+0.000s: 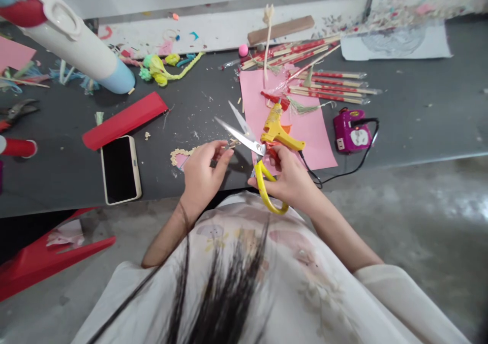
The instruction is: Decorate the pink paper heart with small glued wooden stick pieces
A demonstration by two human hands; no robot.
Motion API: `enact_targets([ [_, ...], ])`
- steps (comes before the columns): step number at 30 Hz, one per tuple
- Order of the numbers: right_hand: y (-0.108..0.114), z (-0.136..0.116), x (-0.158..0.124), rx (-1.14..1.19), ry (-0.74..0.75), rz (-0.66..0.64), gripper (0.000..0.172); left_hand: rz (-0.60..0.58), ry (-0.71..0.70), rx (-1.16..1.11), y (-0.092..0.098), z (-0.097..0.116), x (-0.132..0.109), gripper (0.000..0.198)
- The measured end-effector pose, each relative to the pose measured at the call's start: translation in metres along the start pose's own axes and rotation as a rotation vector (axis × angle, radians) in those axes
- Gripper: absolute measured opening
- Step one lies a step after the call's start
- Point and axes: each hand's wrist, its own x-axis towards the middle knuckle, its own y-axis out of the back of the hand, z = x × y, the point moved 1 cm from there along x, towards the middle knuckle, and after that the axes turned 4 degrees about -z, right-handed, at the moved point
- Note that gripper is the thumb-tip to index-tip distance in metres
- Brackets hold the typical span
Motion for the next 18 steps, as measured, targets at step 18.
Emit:
enact_targets([
  [18, -0.021, 0.003, 0.012, -0.171, -0.03, 0.148, 0.06, -0.624, 0.184, -0.158, -0.008, 0.024, -0.011, 0.036],
])
